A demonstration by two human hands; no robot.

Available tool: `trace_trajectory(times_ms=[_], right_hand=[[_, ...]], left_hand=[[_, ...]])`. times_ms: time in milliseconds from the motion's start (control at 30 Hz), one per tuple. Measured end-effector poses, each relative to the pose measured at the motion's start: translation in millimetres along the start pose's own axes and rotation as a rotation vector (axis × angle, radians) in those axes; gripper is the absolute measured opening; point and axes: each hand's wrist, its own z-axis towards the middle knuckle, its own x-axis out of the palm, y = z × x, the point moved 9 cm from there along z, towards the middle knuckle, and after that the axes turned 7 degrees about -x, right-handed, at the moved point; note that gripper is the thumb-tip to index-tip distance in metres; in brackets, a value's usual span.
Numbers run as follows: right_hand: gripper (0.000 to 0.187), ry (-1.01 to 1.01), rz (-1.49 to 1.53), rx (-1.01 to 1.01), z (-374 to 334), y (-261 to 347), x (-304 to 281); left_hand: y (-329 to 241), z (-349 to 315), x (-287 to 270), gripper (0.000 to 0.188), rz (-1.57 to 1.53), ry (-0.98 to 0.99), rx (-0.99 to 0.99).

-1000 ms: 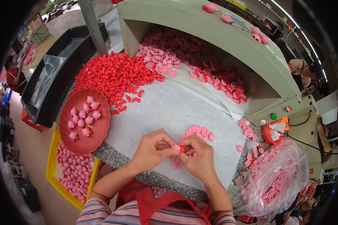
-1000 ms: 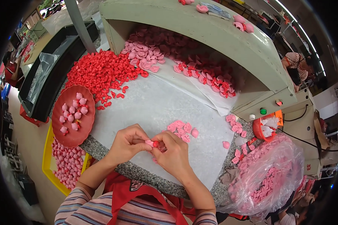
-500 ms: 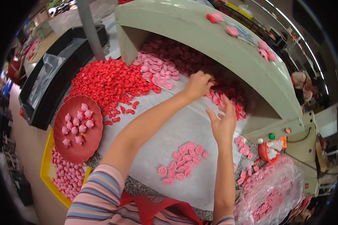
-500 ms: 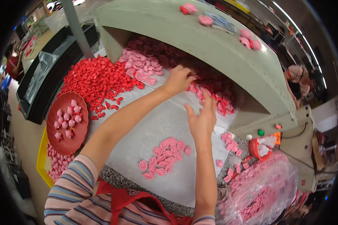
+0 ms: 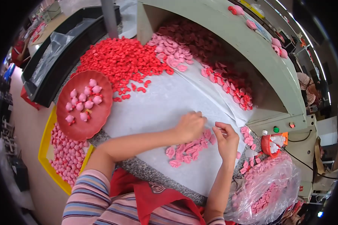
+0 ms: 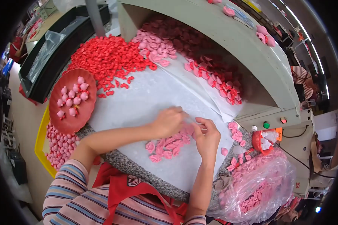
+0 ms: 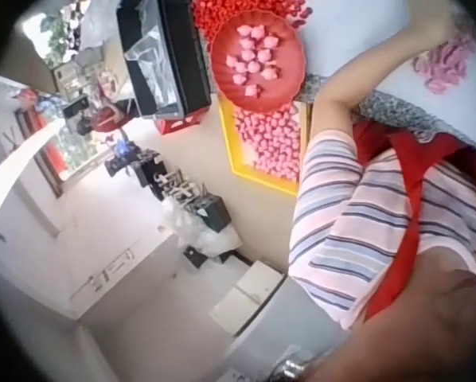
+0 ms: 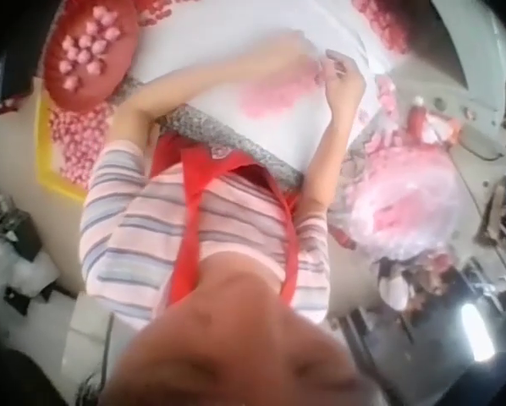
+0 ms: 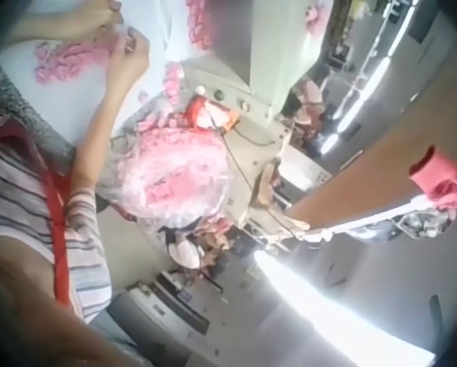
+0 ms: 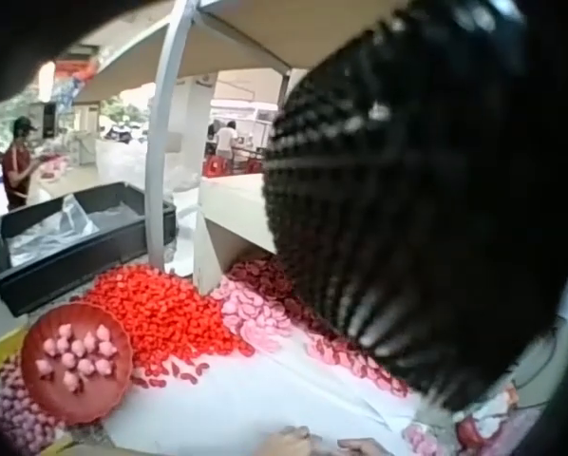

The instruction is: Manually assembling small pink heart-shaped toy components at a factory workstation.

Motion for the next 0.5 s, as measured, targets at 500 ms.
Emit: trace_trajectory(times_ms=[500], right_hand=[[0.020, -0.108, -0.454, -0.510, 119, 82, 194]], left_hand=[[108, -127, -64, 0.020, -1.322, -0.088, -0.455]])
